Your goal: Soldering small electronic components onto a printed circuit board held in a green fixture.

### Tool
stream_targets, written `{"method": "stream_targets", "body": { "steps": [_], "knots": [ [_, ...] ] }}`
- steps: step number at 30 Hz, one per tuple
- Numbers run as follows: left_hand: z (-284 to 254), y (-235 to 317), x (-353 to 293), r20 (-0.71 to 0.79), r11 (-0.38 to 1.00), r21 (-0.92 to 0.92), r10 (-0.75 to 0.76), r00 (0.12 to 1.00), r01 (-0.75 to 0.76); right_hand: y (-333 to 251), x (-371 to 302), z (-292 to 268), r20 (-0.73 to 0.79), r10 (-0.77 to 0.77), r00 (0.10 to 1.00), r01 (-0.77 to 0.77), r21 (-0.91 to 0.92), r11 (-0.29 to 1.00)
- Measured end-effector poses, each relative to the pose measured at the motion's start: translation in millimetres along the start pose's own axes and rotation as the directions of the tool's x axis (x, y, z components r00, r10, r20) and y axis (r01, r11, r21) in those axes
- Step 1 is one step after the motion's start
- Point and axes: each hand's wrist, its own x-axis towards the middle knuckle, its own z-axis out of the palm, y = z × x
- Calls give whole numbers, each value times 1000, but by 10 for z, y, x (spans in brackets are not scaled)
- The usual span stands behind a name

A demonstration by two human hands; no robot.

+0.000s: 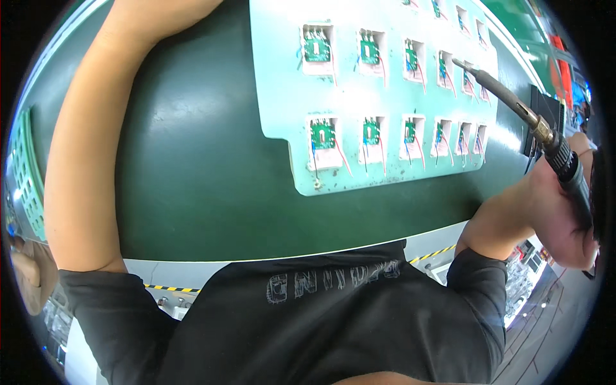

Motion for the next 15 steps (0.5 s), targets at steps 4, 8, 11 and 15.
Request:
{"method": "stream_targets", "body": {
  "steps": [4,8,11,15],
  "knots": [
    [16,34,-72,-5,999,-36,-41,999,41,35,-56,-144,-244,78,967,-92,-47,995],
    [7,62,-207,-27,991,-18,-136,990,135,161,-149,-458,-377,185,908,-191,22,981],
    [-29,135,-223,-24,981,-8,-195,980,195,122,-125,-769,-333,266,904,-230,146,962],
    [-4,177,-240,-17,966,15,-256,966,256,276,-155,-453,-47,203,978,-186,241,952]
  ]
}}
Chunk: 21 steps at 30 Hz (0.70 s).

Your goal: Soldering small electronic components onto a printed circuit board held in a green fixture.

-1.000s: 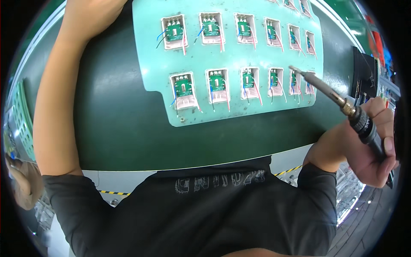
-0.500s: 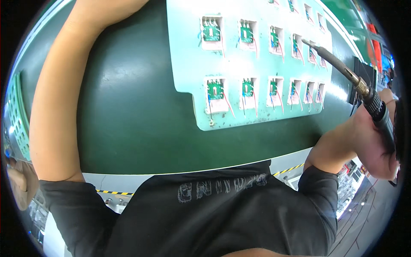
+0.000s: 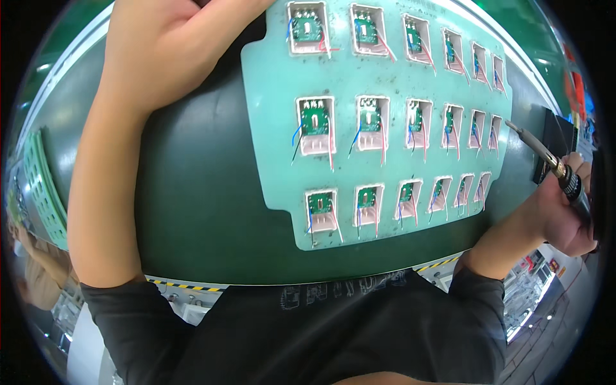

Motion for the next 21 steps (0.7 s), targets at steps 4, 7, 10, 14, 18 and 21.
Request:
{"method": "stream_targets", "body": {
  "steps": [4,7,10,14,18,21],
  "knots": [
    [-36,9,-46,-87,975,-83,-212,973,205,48,-90,26,41,60,997,-61,31,998],
    [-186,-261,-173,134,963,46,258,957,-266,48,-164,82,-6,109,994,-108,25,994],
    [-227,-258,-321,171,962,97,237,956,-256,44,-280,124,-14,142,990,-143,-35,989],
    [-417,-134,173,270,915,159,322,908,-372,135,128,-242,-297,240,924,-177,223,959],
    [-358,-170,220,314,895,136,368,875,-425,141,43,-285,-309,277,910,-223,199,954],
    [-187,-175,82,316,889,151,372,873,-433,122,-128,-374,-306,287,908,-241,179,954]
  ]
}}
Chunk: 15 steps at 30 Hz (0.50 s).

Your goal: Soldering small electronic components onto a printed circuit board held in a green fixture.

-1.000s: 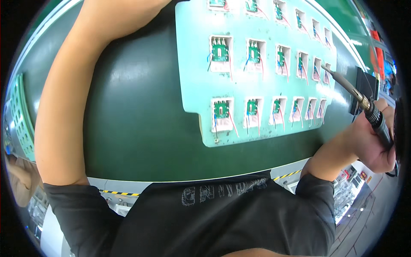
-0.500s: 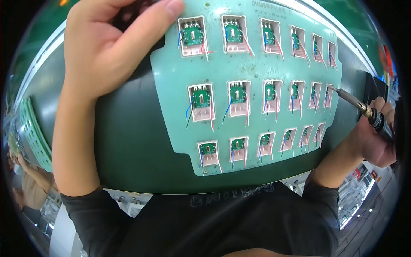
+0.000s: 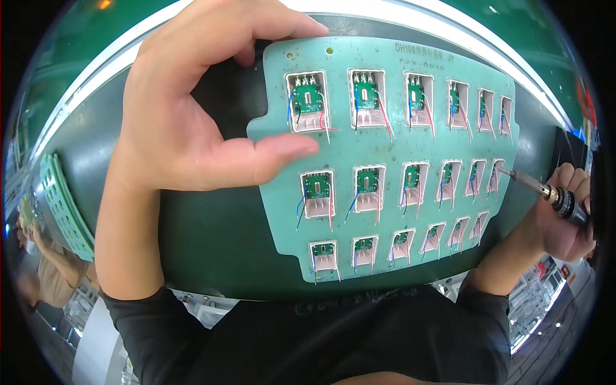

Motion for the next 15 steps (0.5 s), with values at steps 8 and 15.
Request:
{"method": "stream_targets", "body": {
  "steps": [8,15],
  "knots": [
    [-16,1,27,6,999,28,-37,999,37,-10,31,-30,47,-3,999,1,32,999],
    [-4,-12,-14,-20,993,10,-116,993,116,-6,18,101,32,33,999,-34,46,998]
  ]
}}
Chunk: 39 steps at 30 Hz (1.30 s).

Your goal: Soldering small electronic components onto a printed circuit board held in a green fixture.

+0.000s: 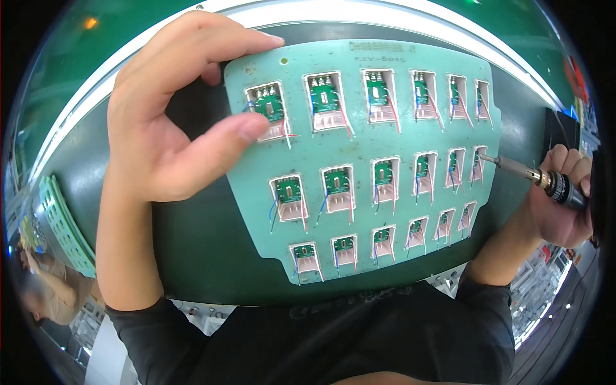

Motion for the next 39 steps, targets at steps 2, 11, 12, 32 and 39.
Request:
{"method": "stream_targets", "body": {
  "steps": [2,11,12,32,39],
  "knots": [
    [-43,-6,26,6,1000,-16,-19,1000,19,6,34,5,31,27,999,-28,35,999],
    [-23,30,249,-244,993,30,-99,965,110,-37,317,-30,43,153,987,-158,135,978],
    [-11,17,226,-277,992,43,-106,955,122,-10,332,-12,58,156,986,-164,186,969],
    [16,1142,-157,7,446,-740,-744,668,504,366,539,-286,-280,213,936,-64,459,886],
    [190,1426,-84,16,370,-852,-687,726,370,381,565,-347,-292,226,929,-57,492,869]
  ]
}}
